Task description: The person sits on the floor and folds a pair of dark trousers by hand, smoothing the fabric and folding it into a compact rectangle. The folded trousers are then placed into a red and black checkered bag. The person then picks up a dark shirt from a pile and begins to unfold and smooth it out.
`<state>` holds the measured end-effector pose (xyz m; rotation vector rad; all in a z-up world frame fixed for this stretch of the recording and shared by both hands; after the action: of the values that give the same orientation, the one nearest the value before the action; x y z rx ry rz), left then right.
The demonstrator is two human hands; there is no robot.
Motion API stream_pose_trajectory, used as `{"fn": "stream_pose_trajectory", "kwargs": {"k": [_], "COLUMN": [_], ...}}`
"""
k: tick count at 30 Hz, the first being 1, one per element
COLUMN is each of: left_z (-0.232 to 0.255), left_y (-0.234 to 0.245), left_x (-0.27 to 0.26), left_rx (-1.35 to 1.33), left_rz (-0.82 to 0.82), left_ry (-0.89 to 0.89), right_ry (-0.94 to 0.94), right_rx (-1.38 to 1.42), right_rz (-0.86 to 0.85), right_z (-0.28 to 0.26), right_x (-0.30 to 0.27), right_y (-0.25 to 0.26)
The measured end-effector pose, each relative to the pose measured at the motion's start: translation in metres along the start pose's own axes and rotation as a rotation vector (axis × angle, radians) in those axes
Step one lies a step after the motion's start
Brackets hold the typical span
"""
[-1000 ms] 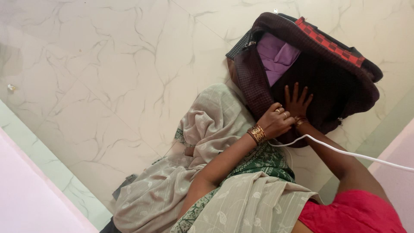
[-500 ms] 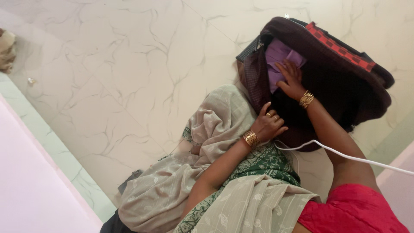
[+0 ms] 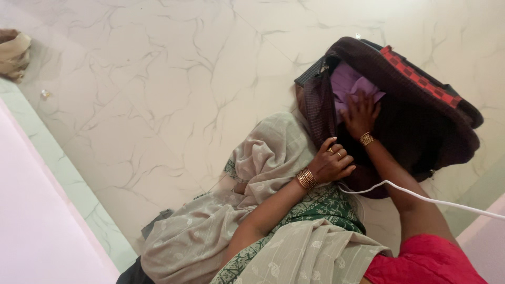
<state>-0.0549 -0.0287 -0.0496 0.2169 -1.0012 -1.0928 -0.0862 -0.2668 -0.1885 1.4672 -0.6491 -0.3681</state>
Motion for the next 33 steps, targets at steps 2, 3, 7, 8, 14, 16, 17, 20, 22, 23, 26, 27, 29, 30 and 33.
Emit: {"fn": "stream_pose_trajectory", "kwargs": {"k": [2, 3, 7, 8, 14, 16, 17, 20, 22, 23, 26, 27, 29, 30, 33], "left_z": [-0.003, -0.003, -0.005, -0.005, -0.012, -0.011, -0.014, -0.018, -0.016, -0.014, -0.009, -0.012, -0.015, -0.018, -0.032], "left_y": [-0.001, -0.002, -0.003, -0.002, -0.002, -0.003, -0.002, -0.006, -0.008, -0.009, -0.004, 0.001, 0.011, 0.016, 0.032], "left_x": [-0.001, -0.002, -0.004, -0.006, -0.008, -0.013, -0.012, -0.012, -0.012, -0.012, -0.015, -0.019, -0.033, -0.041, -0.073], "left_rx": [0.013, 0.009, 0.020, 0.029, 0.068, 0.065, 0.070, 0.072, 0.050, 0.037, 0.033, 0.048, 0.070, 0.070, 0.056], "left_rz": [-0.013, -0.005, -0.001, -0.008, 0.012, 0.014, 0.017, 0.022, 0.043, 0.058, 0.155, 0.163, 0.174, 0.203, 0.270], "left_ry": [0.008, 0.008, 0.003, 0.001, 0.043, 0.052, 0.051, 0.080, 0.071, 0.064, 0.007, 0.027, 0.074, 0.151, 0.331], "right_ry": [-0.009, -0.011, -0.230, -0.236, -0.187, -0.187, -0.164, -0.053, -0.007, 0.017, 0.100, 0.030, -0.126, -0.220, -0.314], "right_rx": [-0.003, -0.006, 0.011, 0.051, 0.218, 0.114, 0.049, -0.035, -0.155, -0.220, -1.211, -0.678, -0.156, -0.165, -0.152], "right_rz": [0.049, 0.069, -0.098, -0.118, -0.016, 0.014, 0.043, 0.064, 0.063, 0.064, 0.089, 0.042, 0.011, 0.029, -0.135], "right_z": [0.009, 0.011, 0.036, 0.041, 0.039, 0.028, 0.022, -0.002, -0.020, -0.025, -0.029, -0.022, 0.005, 0.015, 0.044], "right_x": [0.017, 0.025, 0.066, 0.072, 0.081, 0.058, 0.039, -0.026, -0.060, -0.073, -0.086, -0.084, -0.087, -0.091, -0.087], "right_y": [0.009, 0.012, 0.010, 0.008, 0.009, 0.022, 0.029, 0.042, 0.044, 0.046, 0.055, 0.061, 0.080, 0.088, 0.099]}}
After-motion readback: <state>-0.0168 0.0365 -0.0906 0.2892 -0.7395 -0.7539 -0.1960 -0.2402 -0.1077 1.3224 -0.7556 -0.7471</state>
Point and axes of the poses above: each hand's wrist, its own x-axis towards the middle knuckle, its own y-axis out of the back of the hand, z = x × y, the point moved 2 cm from there along x, towards the middle knuckle, and after that the axes turned 15 degrees about -x, right-handed, at the moved point
